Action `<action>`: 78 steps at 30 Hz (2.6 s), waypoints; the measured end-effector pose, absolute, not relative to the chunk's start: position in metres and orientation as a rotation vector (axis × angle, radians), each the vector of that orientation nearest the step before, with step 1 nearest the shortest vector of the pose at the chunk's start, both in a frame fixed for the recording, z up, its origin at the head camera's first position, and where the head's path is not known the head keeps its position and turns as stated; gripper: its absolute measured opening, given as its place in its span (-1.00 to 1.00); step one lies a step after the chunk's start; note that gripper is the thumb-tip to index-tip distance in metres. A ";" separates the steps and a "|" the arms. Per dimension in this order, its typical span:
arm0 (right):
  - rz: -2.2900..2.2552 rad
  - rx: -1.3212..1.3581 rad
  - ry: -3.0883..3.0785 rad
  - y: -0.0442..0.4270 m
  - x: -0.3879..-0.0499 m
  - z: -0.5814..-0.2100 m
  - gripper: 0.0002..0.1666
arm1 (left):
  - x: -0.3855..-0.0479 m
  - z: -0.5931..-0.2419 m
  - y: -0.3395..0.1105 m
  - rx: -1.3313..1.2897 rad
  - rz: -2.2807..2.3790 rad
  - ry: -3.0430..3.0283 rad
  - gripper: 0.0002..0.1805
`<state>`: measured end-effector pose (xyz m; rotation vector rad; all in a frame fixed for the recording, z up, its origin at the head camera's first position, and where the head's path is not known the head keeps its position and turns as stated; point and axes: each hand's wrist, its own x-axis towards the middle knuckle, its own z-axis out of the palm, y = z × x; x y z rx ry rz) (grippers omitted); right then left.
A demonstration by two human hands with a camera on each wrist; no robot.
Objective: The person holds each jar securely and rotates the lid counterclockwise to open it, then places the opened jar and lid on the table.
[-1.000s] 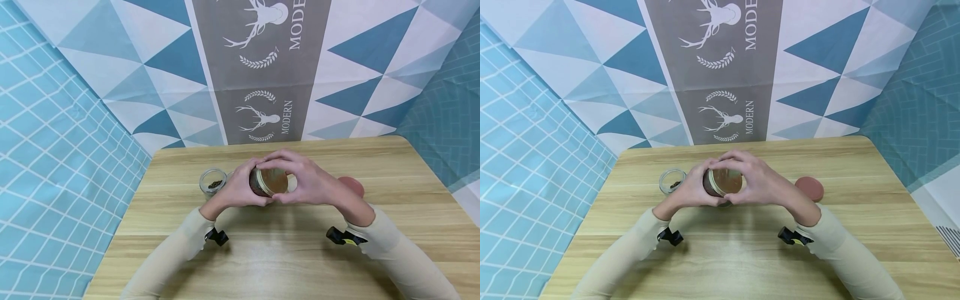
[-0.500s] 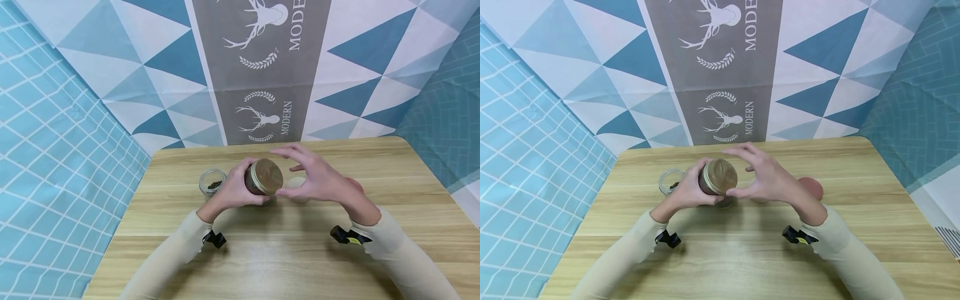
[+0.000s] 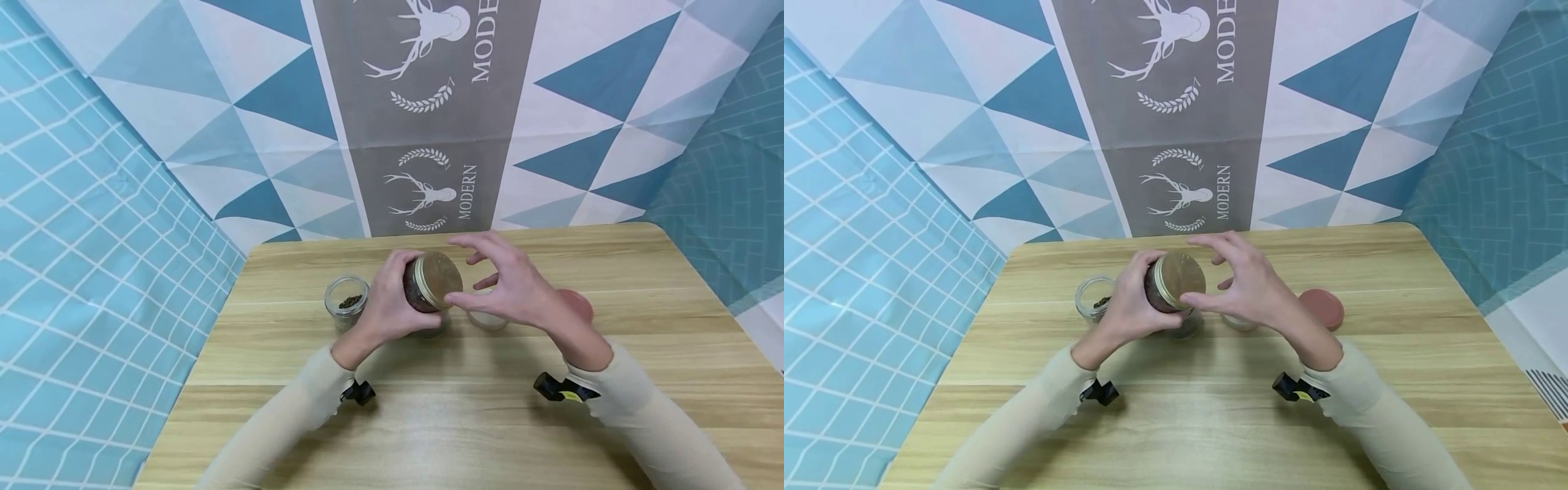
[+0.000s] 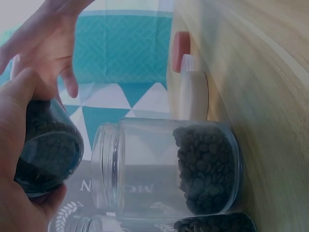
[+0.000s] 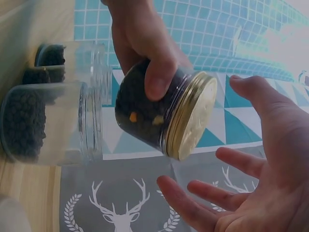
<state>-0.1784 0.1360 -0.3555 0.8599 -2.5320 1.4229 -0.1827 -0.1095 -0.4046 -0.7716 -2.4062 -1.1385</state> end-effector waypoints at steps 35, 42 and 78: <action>1.184 1.189 -2.502 0.127 -0.175 -0.350 -0.21 | -0.180 -0.404 -0.111 -0.940 -1.198 -2.520 0.00; 0.942 1.404 -2.361 0.130 -0.178 -0.346 -0.16 | -0.185 -0.400 -0.117 -1.043 -1.319 -2.579 -0.06; 0.825 1.449 -2.259 0.155 -0.185 -0.337 -0.16 | -0.179 -0.395 -0.142 -0.933 -1.595 -2.566 0.04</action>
